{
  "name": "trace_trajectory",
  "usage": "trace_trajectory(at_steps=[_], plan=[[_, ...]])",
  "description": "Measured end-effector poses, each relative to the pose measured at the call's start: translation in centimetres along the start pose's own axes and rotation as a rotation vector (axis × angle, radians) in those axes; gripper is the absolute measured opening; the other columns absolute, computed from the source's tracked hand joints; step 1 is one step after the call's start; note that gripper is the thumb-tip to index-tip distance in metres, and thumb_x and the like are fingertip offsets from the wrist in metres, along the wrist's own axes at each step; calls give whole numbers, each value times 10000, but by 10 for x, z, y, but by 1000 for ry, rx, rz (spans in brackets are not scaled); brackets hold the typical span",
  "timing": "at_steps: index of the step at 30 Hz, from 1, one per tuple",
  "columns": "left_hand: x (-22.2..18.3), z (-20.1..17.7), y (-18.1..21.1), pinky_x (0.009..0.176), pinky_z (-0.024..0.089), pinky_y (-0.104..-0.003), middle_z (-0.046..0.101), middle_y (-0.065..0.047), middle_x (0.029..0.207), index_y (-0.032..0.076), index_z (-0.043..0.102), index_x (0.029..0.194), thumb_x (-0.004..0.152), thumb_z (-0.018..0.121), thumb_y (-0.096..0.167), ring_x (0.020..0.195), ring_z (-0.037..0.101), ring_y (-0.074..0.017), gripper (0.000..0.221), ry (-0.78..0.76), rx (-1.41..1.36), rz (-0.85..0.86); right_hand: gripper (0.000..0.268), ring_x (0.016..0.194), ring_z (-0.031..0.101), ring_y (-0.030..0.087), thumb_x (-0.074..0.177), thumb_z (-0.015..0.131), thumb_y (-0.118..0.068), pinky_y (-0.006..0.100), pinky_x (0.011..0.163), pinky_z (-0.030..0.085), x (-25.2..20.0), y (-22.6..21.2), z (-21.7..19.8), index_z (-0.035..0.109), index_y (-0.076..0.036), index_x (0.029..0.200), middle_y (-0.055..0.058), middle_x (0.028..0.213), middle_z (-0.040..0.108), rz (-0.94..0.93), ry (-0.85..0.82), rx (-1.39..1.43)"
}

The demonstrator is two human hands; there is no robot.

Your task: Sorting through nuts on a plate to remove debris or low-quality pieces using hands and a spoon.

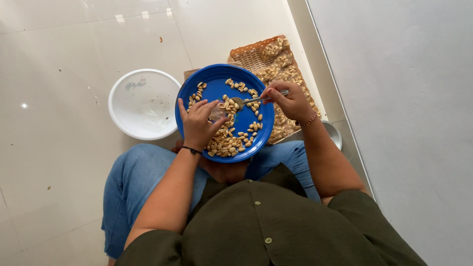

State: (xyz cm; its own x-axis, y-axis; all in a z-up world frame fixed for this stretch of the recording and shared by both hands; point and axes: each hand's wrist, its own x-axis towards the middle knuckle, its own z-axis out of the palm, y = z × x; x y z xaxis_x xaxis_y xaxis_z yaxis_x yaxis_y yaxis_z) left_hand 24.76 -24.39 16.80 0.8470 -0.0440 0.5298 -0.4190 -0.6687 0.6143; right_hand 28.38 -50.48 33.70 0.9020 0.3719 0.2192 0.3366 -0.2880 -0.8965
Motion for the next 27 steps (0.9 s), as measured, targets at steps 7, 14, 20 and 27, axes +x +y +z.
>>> trace_trajectory(at_steps=[7,14,20,27], plan=[[1,0,2,1212,84,-718,790,-47,1073,191,729,1291,844,887,451,1192,677,-249,541,-17,6,3,281,730,716,240,1070,594,-151,369,704,573,8,-23,3,752,-13,884,156,737,726,-14,-89,-132],[-1,3,1,1206,91,-711,788,-46,1089,191,720,1313,847,877,450,1200,671,-245,555,-18,-20,21,253,683,667,226,1057,603,-159,345,685,527,6,-39,6,758,-73,877,90,734,724,-96,-124,-224],[0,2,3,1213,82,-696,792,-50,1063,188,731,1287,846,885,446,1187,685,-236,533,-9,-83,39,247,691,665,328,1052,610,-182,399,681,524,3,-45,12,747,-102,863,100,741,717,-151,-147,-274],[0,3,4,1226,72,-688,796,-55,1060,167,736,1267,843,875,439,1180,694,-245,522,14,-76,76,174,656,658,337,1006,669,-129,409,647,525,-2,-68,25,746,-89,856,107,706,712,-221,-140,-345]])
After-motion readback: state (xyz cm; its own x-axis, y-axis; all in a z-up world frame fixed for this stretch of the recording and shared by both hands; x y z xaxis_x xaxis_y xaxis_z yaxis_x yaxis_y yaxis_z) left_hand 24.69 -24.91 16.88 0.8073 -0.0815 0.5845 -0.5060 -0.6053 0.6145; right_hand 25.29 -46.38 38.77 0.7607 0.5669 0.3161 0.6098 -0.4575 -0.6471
